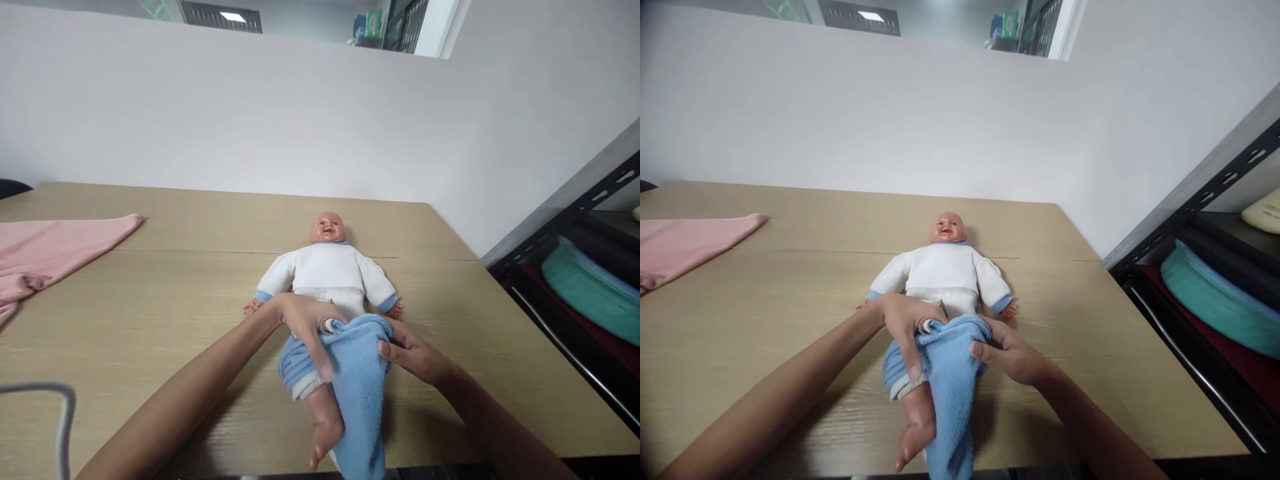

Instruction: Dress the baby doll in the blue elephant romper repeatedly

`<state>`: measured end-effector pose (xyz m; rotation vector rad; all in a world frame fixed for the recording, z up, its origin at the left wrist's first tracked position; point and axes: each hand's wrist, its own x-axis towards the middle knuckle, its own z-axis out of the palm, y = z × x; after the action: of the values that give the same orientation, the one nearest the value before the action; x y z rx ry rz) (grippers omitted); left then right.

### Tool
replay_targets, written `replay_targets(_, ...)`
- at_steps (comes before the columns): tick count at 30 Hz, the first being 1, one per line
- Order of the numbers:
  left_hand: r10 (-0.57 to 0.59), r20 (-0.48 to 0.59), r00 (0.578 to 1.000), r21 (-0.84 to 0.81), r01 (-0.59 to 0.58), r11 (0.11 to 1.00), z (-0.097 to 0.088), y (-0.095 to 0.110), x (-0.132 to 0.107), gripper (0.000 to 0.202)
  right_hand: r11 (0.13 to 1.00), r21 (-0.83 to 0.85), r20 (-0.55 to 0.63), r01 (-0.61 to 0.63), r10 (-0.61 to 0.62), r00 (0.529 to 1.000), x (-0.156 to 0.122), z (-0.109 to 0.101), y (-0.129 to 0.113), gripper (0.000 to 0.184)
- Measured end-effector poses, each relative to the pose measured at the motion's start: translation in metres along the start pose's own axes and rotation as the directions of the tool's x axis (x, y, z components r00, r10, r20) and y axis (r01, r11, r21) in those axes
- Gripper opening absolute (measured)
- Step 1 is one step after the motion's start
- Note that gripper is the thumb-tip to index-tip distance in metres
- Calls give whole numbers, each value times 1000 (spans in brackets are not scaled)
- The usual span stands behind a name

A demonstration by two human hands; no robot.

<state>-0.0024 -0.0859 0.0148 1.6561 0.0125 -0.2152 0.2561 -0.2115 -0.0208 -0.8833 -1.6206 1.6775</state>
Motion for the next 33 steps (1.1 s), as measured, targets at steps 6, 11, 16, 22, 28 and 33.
replay_targets(6, 43, -112, 993, -90, -53, 995, 3, -6, -1, 58, 999, 15, 21, -46, 46, 999, 0, 1, -4, 62)
replay_targets(11, -1, -146, 989, -53, -7, 999, 1, -14, 0, 62, 991, 69, 162, -114, 102, 982, -1, 0, -8, 94)
replay_targets(16, 56, -28, 998, -102, -59, 993, -1, -16, 0, 76, 978, 8, 200, -208, 202, 959, -4, -4, -12, 88)
replay_targets(22, 57, -40, 998, -26, -58, 998, 0, -11, 0, 83, 989, 22, 193, -143, 137, 972, -4, -2, -2, 49)
replay_targets(28, 79, -79, 994, -26, -81, 996, 0, -11, 1, 33, 981, 172, -15, -90, 94, 995, -7, -6, 22, 60)
replay_targets(33, 53, -210, 976, -82, -71, 994, -6, -28, -6, 42, 974, 148, -34, -173, 180, 983, -11, -10, 28, 60)
